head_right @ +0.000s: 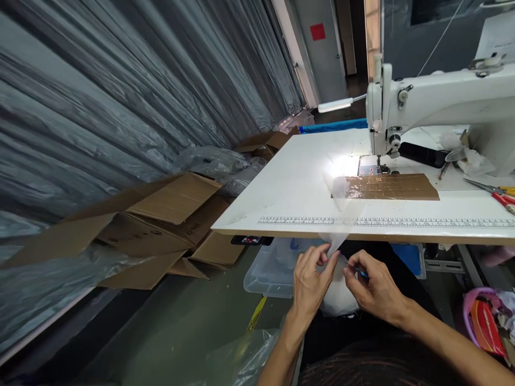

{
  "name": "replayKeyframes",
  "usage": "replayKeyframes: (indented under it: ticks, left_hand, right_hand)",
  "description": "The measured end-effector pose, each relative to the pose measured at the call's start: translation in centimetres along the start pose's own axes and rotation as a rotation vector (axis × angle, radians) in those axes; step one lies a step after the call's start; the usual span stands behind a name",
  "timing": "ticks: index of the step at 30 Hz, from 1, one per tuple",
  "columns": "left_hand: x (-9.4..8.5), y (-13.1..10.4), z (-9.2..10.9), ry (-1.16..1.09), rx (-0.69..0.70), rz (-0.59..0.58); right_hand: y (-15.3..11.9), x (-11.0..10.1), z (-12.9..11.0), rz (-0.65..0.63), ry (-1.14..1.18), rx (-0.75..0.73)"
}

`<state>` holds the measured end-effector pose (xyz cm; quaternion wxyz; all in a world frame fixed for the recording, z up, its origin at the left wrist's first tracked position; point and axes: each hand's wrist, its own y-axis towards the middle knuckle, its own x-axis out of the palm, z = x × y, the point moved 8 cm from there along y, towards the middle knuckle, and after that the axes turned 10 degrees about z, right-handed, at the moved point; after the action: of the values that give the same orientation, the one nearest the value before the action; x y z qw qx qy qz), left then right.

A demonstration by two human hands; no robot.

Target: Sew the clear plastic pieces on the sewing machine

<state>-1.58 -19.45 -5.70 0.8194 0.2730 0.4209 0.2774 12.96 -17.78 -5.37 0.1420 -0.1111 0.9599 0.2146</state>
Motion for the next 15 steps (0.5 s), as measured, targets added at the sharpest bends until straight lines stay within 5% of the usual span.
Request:
replayKeyframes:
  ticks: [3,7,10,15]
  left_hand:
    - [-0.8,0.2,0.5,-0.004,0.054,-0.02]
    - [-4.5,-1.4,3.2,-0.031,0.219,0.022]
    - [-6.0,-4.1,5.2,-0.167,0.29,-0.101]
    - [-5.7,-8.3,6.7,-0.273,0.34,-0.323]
  right_hand:
    - [-0.1,-0.1,-0.9,0.024,0.031,-0.027]
    - [-0.7,0.4,-1.4,-0.029,0.057,0.007]
    - [-1.6,1.9,-0.8,-0.181,0.043,0.147]
    - [-3.3,4.0,1.1,-0.327,0.023,0.368]
